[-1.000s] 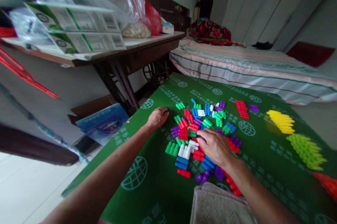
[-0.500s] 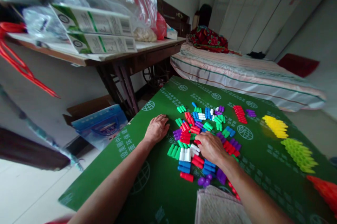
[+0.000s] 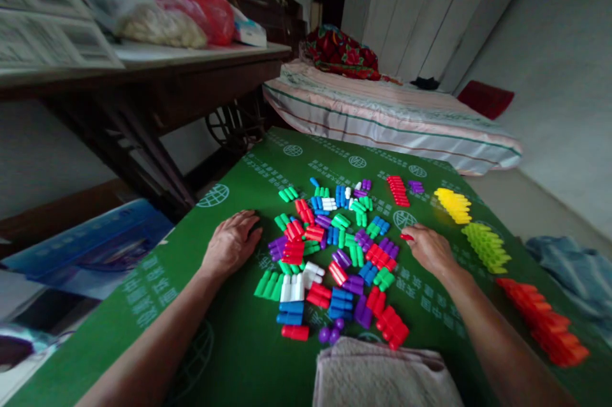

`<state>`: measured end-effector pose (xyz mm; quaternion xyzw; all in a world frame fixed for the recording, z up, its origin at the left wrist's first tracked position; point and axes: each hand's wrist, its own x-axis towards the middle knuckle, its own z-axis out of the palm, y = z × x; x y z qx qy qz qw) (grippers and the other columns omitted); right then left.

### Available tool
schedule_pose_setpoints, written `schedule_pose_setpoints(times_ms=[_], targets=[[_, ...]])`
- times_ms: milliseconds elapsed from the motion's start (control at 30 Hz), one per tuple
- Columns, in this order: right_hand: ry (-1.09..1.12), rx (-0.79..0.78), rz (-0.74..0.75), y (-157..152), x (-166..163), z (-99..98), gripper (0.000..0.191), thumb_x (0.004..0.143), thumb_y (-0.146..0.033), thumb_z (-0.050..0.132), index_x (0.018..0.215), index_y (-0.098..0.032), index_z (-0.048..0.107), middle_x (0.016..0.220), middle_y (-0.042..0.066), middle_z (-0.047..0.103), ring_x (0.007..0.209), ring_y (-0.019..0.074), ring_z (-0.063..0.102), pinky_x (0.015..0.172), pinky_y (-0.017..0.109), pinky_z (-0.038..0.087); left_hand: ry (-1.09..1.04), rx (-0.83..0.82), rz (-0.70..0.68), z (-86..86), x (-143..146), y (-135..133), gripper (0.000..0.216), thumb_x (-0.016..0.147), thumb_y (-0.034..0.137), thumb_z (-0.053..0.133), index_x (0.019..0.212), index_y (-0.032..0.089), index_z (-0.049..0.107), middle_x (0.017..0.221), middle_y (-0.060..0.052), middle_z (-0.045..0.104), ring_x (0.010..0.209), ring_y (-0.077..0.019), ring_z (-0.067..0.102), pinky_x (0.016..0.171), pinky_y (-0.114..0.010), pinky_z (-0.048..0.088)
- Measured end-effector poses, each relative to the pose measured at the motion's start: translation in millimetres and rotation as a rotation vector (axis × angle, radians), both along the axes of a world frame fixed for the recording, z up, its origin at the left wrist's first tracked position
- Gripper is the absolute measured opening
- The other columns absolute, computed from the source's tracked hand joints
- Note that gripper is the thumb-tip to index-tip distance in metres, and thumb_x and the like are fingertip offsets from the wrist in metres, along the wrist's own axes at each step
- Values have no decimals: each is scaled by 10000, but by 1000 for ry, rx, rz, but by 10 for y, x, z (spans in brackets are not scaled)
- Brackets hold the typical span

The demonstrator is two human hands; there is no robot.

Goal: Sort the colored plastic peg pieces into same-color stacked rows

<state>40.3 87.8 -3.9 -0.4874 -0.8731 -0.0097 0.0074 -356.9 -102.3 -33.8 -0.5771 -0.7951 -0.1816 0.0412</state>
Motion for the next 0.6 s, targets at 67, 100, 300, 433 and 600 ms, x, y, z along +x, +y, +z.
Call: schedule_pose_setpoints(times_ms=[67,100,300,433,600], targets=[[5,-9,2,-25,48,-23,276,858,-127,496,1011,-248,691,1042,40,675,873,156,639,695,240,421,14,-10,-10,-6,-18,12,519,869,476,317,1131,143,616,1293,-151,590,1236,-267,514,1065,-431,393],[15,-8,-8,-45,61,-27,278,862,-146,503,1049,-245,684,1064,45,667,888,159,636,709,242,425,24,-14,-12,-8,-23,17,525,870,481,312,1132,142,616,1292,-148,591,1236,-262,514,1066,-421,393],[33,3,-131,-190,38,-21,246,891,-309,515,1063,-266,686,1006,49,656,816,167,628,654,254,418,53,-14,-10,-17,-24,29,526,875,484,300,1126,147,616,1279,-144,600,1230,-254,520,1063,-413,401],[60,19,-193,-258,-26,-17,246,904,-270,490,1040,-277,695,970,45,656,821,159,618,656,244,407,65,-9,-29,-4,-30,29,533,875,483,295,1130,137,609,1275,-157,602,1219,-266,529,1062,-431,401],[134,49,-243,-277,-55,-66,229,905,-306,497,998,-269,703,929,53,650,832,172,604,662,252,410,74,6,-41,-11,-76,43,566,860,497,284,1104,114,621,1256,-176,613,1197,-277,548,1042,-437,424]])
